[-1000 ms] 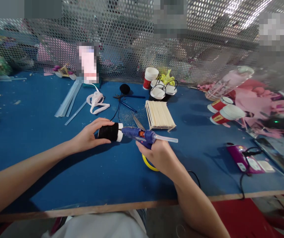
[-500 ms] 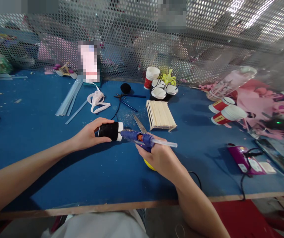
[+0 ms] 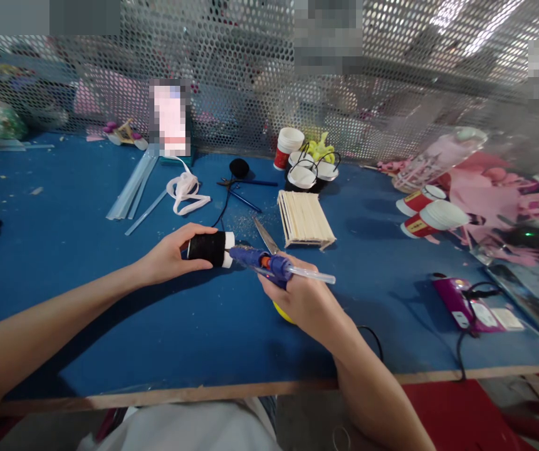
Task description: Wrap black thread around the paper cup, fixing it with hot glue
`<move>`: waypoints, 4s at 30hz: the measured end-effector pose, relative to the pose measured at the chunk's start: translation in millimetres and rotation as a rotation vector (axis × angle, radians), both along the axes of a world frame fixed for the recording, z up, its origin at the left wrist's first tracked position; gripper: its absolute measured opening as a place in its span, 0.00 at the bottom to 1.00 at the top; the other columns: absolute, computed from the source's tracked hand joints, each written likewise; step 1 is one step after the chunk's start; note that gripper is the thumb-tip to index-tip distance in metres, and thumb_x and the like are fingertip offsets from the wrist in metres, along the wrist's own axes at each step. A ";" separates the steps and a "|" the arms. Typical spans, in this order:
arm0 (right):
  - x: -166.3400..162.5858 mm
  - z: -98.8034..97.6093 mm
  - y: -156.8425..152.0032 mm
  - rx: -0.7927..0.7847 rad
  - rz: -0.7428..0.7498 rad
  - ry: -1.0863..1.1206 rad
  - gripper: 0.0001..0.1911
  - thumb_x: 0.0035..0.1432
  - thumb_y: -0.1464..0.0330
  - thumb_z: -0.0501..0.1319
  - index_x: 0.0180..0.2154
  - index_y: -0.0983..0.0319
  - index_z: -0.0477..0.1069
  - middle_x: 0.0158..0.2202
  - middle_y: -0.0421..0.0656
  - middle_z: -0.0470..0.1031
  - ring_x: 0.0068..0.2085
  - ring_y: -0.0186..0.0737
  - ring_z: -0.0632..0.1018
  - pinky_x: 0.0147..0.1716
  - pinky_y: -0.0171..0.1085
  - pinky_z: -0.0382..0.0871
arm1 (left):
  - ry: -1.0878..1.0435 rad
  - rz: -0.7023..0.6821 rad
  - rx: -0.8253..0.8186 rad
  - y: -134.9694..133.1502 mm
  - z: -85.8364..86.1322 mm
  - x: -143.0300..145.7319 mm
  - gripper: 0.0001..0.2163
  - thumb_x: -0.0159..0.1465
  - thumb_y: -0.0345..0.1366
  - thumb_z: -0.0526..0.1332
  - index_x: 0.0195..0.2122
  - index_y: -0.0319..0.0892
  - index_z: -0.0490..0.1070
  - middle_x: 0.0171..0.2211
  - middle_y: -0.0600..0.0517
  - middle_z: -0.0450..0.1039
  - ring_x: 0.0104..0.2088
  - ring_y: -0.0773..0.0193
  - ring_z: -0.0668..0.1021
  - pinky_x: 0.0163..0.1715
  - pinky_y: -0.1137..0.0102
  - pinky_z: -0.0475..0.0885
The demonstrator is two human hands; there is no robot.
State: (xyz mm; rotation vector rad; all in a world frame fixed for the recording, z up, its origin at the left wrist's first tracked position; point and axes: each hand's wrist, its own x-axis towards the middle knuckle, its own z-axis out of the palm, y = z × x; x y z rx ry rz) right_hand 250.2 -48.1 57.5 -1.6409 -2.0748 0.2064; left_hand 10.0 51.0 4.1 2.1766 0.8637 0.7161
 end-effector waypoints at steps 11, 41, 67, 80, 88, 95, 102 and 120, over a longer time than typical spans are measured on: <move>-1.6 4.9 0.1 0.033 0.046 -0.003 0.12 0.54 0.64 0.53 0.28 0.61 0.73 0.26 0.47 0.75 0.29 0.43 0.77 0.29 0.39 0.72 | -0.005 0.010 -0.007 -0.8 -1.1 0.1 0.25 0.53 0.40 0.65 0.52 0.45 0.61 0.49 0.48 0.65 0.48 0.58 0.70 0.49 0.62 0.66; 6.4 -1.5 1.7 0.160 0.015 -0.165 0.15 0.57 0.65 0.51 0.28 0.64 0.74 0.18 0.44 0.68 0.23 0.39 0.72 0.24 0.36 0.68 | 0.030 -0.119 0.224 -5.5 0.5 0.5 0.23 0.55 0.33 0.63 0.52 0.44 0.59 0.52 0.43 0.59 0.54 0.55 0.64 0.53 0.58 0.64; 15.1 -2.5 4.5 0.121 0.139 -0.377 0.19 0.54 0.73 0.46 0.33 0.63 0.77 0.13 0.43 0.66 0.21 0.39 0.71 0.23 0.36 0.67 | -0.037 -0.072 0.136 -4.1 -0.5 1.4 0.24 0.54 0.35 0.65 0.51 0.45 0.61 0.48 0.46 0.63 0.51 0.57 0.67 0.51 0.59 0.65; -0.9 8.1 -4.1 -0.049 0.066 0.060 0.11 0.55 0.66 0.52 0.29 0.61 0.72 0.24 0.43 0.74 0.24 0.37 0.74 0.25 0.35 0.70 | -0.066 0.066 -0.147 -5.0 0.0 2.8 0.25 0.52 0.41 0.65 0.51 0.45 0.62 0.49 0.48 0.67 0.47 0.57 0.72 0.48 0.59 0.67; -2.6 9.6 -1.4 0.075 0.044 -0.016 0.13 0.55 0.64 0.51 0.28 0.60 0.73 0.19 0.43 0.70 0.22 0.39 0.73 0.23 0.36 0.69 | -0.081 0.040 -0.103 -6.0 -0.3 2.4 0.25 0.52 0.38 0.65 0.51 0.45 0.61 0.49 0.48 0.66 0.47 0.58 0.71 0.48 0.60 0.67; 11.0 1.1 1.7 0.171 0.205 -0.279 0.20 0.58 0.68 0.46 0.30 0.61 0.76 0.13 0.41 0.65 0.15 0.36 0.66 0.17 0.35 0.63 | -0.102 -0.017 0.055 -6.5 0.3 3.0 0.25 0.52 0.36 0.66 0.50 0.46 0.62 0.47 0.46 0.64 0.49 0.57 0.69 0.48 0.59 0.67; 11.1 -3.1 4.2 0.240 0.166 -0.391 0.18 0.56 0.73 0.48 0.31 0.63 0.77 0.14 0.42 0.66 0.18 0.37 0.68 0.19 0.35 0.64 | -0.040 -0.062 0.149 -8.7 0.0 1.7 0.25 0.54 0.35 0.65 0.52 0.47 0.60 0.50 0.45 0.61 0.52 0.55 0.66 0.51 0.58 0.65; 4.8 -0.4 19.3 -0.389 -0.159 0.409 0.13 0.51 0.59 0.59 0.26 0.63 0.68 0.14 0.37 0.65 0.16 0.32 0.67 0.17 0.34 0.63 | 0.012 -0.141 0.242 -10.0 -2.7 0.7 0.22 0.58 0.34 0.61 0.53 0.45 0.58 0.53 0.43 0.56 0.54 0.55 0.64 0.52 0.59 0.64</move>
